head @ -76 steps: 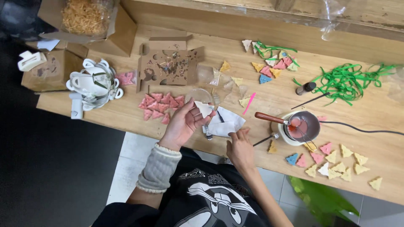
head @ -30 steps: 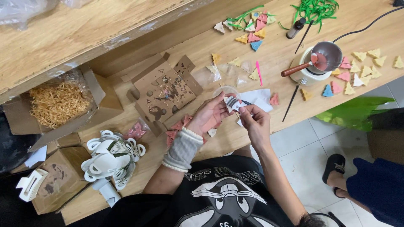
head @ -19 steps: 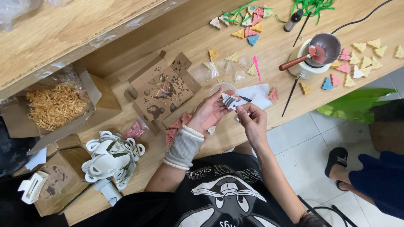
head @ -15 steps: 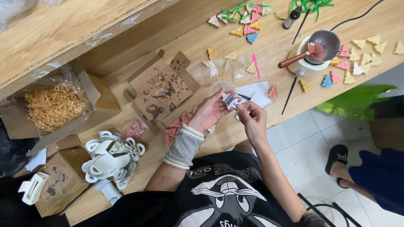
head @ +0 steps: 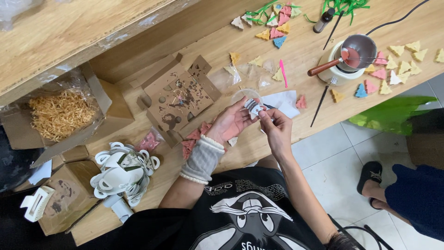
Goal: Decorating small tree-shaped wax or clay ornaments with a brush and thin tool.
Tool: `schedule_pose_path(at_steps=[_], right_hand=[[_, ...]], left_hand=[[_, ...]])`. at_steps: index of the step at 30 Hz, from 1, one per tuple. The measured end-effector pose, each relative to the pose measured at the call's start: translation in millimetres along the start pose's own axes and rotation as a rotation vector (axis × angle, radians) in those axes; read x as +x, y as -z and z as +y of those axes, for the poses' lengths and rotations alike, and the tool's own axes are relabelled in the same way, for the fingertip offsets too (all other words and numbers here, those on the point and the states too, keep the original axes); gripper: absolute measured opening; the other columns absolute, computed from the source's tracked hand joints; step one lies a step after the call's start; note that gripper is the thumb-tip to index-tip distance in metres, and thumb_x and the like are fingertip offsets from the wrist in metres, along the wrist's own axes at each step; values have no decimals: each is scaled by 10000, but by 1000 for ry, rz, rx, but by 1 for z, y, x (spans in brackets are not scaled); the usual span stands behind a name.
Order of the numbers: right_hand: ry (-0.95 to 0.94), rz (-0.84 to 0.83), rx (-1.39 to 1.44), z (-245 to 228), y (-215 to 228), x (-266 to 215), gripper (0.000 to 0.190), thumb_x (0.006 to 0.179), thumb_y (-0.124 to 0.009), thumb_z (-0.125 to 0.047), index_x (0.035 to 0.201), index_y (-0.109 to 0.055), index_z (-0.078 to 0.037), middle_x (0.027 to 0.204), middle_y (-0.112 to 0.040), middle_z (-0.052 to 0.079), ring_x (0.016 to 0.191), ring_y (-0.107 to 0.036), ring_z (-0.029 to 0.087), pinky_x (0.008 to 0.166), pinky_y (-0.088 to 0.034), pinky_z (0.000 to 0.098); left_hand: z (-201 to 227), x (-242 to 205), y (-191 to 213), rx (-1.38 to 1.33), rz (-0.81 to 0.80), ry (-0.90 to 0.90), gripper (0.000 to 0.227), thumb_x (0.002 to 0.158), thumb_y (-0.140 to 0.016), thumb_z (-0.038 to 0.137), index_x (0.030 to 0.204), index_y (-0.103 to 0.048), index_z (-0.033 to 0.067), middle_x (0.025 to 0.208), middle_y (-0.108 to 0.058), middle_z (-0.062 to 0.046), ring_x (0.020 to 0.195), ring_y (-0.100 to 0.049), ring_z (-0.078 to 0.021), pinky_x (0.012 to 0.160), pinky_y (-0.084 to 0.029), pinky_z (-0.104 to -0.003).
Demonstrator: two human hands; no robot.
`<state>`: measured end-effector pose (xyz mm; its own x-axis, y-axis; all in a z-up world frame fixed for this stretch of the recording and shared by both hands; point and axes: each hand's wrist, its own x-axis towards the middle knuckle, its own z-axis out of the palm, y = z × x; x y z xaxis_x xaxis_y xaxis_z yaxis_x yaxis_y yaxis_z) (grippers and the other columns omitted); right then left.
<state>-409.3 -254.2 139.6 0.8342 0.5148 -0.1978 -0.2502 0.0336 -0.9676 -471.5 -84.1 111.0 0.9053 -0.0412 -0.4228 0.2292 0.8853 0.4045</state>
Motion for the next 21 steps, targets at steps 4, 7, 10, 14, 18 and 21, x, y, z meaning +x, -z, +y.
schedule_pose_path(at_steps=[4, 7, 10, 14, 18, 21], right_hand=[[-7, -4, 6, 0, -3, 2, 230, 1025, -671, -196, 874, -673, -23, 674, -558, -45, 598, -449, 32, 542, -337, 219], [-45, -1, 9, -4, -5, 2, 240, 1023, -670, -208, 865, -668, -27, 668, -561, -41, 587, -447, 34, 534, -331, 221], [-58, -7, 3, -6, -3, 2, 250, 1017, -677, -216, 854, -654, -28, 684, -564, -47, 596, -458, 31, 541, -349, 219], [-41, -6, -9, -8, 3, 2, 258, 1013, -689, -216, 847, -645, -24, 689, -549, -54, 600, -442, 31, 541, -345, 222], [-51, -4, -15, -6, 2, 1, 262, 1009, -692, -209, 833, -645, -21, 679, -542, -53, 594, -432, 34, 534, -335, 226], [-51, 5, -38, -7, 2, 3, 268, 1009, -691, -208, 822, -643, -22, 673, -539, -52, 589, -431, 36, 529, -329, 227]], left_hand=[[2, 3, 8, -18, 1, 15, 503, 1051, -558, 427, 1369, -602, 40, 1277, -663, -149, 1165, -633, -193, 1030, -519, -338], [5, 6, 15, -11, 7, 31, 496, 1056, -566, 422, 1365, -606, 35, 1270, -659, -150, 1155, -634, -195, 1019, -528, -342], [11, 5, 11, -3, 25, 35, 506, 1052, -561, 424, 1375, -604, 36, 1286, -656, -163, 1161, -638, -198, 1015, -534, -336], [13, 7, 7, -20, 35, 24, 529, 1044, -553, 430, 1388, -575, 29, 1318, -656, -194, 1188, -644, -209, 1019, -535, -327], [11, 6, 8, -35, 11, 45, 561, 1041, -553, 443, 1409, -564, 20, 1323, -656, -202, 1189, -638, -209, 1022, -533, -328], [8, 11, 13, -45, 17, 44, 561, 1042, -556, 441, 1409, -566, 16, 1330, -649, -200, 1191, -634, -212, 1036, -524, -335]])
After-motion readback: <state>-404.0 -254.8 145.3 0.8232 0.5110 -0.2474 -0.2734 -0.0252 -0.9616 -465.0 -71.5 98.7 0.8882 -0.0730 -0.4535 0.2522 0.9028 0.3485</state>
